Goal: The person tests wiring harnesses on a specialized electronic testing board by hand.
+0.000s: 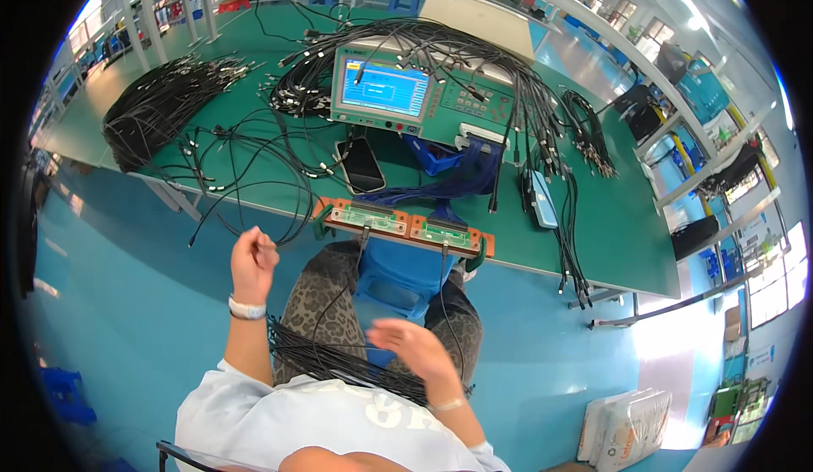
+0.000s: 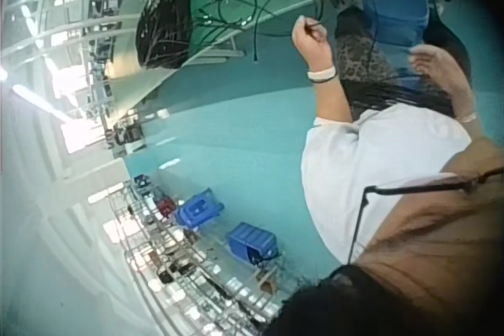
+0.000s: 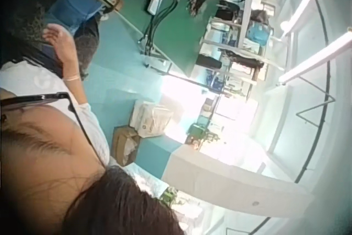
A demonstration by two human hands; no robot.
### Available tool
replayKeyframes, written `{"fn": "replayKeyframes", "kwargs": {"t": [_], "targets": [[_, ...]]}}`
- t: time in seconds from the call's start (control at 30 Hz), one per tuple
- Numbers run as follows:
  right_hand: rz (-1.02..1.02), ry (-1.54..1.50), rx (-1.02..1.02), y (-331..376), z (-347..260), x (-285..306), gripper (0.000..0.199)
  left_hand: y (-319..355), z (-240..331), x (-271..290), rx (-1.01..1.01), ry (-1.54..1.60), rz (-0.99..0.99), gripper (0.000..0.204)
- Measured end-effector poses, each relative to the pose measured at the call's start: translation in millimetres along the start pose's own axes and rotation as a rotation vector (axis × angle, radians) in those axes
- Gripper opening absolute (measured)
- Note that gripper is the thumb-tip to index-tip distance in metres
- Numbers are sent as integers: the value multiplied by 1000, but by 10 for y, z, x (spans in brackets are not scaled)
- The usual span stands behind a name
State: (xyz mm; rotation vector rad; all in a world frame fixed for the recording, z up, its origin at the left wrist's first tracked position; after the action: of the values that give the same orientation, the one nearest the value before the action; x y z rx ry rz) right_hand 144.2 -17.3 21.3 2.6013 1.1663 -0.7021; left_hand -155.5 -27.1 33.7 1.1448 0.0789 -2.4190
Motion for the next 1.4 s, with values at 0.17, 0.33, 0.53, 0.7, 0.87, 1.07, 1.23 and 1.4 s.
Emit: {"fn": "replayKeyframes", "kwargs": {"t": [0.17, 0.33, 0.53, 0.7, 0.87, 1.07, 1.23, 1.4], "targets": [[-315, -666, 99, -832, -357, -795, 68, 714, -23, -926, -245, -576, -538, 5], [-523, -600, 715, -439, -1141, -688, 42, 944, 417, -939, -579, -547, -482, 20], [-648, -719, 1093, 618, -1968, -153, 15, 790, 1050, -551, -184, 815, -618, 21], [254, -493, 1091, 1647, -2040, 914, 21, 646, 1562, 337, -350, 612, -604, 25], [959, -521, 1038, 2607, -1705, 1893, 25, 696, 1602, 1311, -400, 490, 368, 28], [1754, -148, 1085, 3233, -1262, 2239, 18, 1099, 1381, 1567, -722, 42, 1200, 26], [1181, 197, 549, 1397, -1336, 1749, 19, 312, 682, 783, -220, -316, 549, 24], [740, 457, 253, -466, -686, 1174, 28, -42, -710, -350, -30, -598, 75, 27]]}}
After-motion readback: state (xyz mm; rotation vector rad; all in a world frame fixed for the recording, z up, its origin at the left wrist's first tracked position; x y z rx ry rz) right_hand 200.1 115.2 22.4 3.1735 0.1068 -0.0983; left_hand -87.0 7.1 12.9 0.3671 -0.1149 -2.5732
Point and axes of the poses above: each hand's wrist, its own y-axis away from the middle knuckle, its own x-axis out of the back of the hand, z = x × y, the point moved 6 cm from there along -y, towards the middle knuckle, and after that the axes turned 6 degrees about x, right-handed, at the moved point
